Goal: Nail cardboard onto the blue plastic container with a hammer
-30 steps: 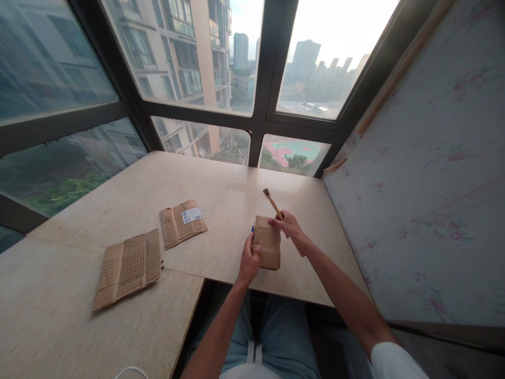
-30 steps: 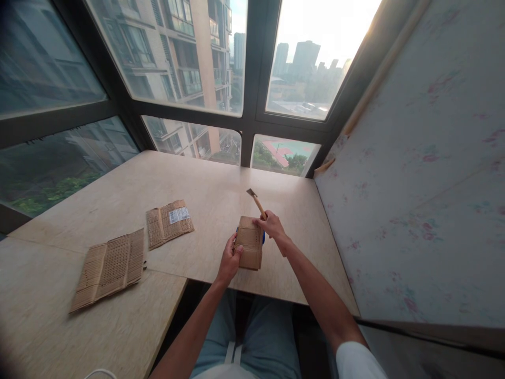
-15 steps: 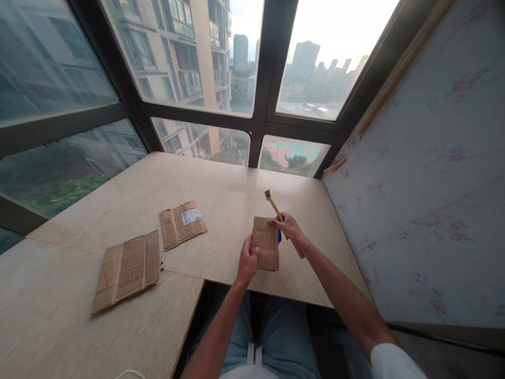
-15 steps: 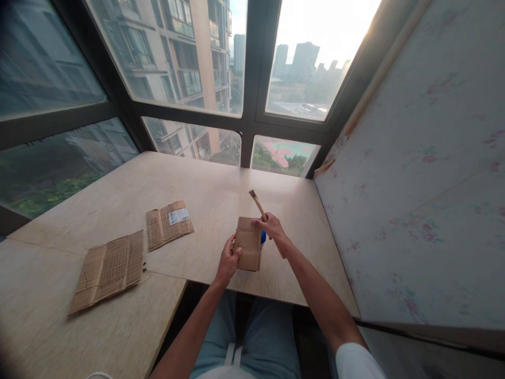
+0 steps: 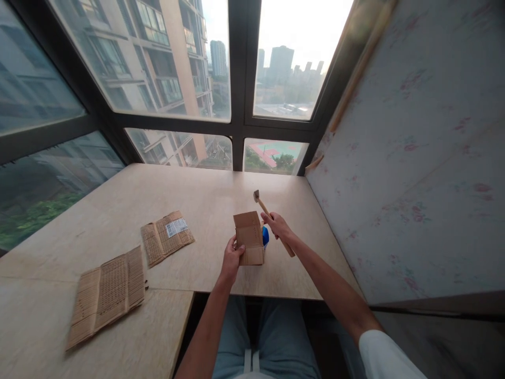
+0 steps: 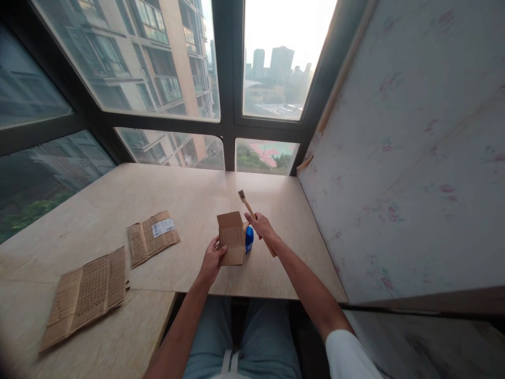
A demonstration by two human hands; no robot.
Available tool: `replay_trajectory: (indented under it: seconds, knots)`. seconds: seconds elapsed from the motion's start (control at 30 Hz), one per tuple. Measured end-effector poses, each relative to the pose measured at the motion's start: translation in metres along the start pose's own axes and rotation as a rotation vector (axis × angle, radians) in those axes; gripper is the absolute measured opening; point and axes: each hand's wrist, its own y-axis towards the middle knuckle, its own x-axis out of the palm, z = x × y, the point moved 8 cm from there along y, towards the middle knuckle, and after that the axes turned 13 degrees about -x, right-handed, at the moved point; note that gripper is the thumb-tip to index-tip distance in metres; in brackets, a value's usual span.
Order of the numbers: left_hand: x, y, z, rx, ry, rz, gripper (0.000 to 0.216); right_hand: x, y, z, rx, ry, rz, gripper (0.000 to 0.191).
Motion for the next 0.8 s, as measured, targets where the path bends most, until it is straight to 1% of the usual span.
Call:
replay_trajectory:
  seconds: [0.2, 0.33, 0.5, 0.57, 0.67, 0.8]
  knots:
    - [0.001, 0.0, 0.003, 0.06, 0.241, 0.117, 0.059, 0.004, -0.001, 0.014, 0.024, 0.097, 0.031, 0.058]
    - [0.004, 0.0, 0.01, 0.099, 0.342, 0.17, 0.057, 0.005, 0.003, 0.015, 0.021, 0.161, 0.042, 0.06]
    - [0.005, -0.001, 0.012, 0.14, 0.435, 0.236, 0.055, 0.006, 0.001, 0.018, 0.032, 0.22, 0.043, 0.063]
    - [0.004, -0.003, 0.013, 0.162, 0.485, 0.278, 0.056, 0.006, -0.002, 0.019, 0.035, 0.225, 0.046, 0.06]
    - [0.003, -0.006, 0.015, 0.187, 0.554, 0.337, 0.054, 0.005, -0.005, 0.021, 0.037, 0.206, 0.053, 0.05]
    - [0.0, -0.006, 0.014, 0.169, 0.548, 0.387, 0.048, 0.006, -0.006, 0.025, 0.05, 0.156, 0.071, 0.043]
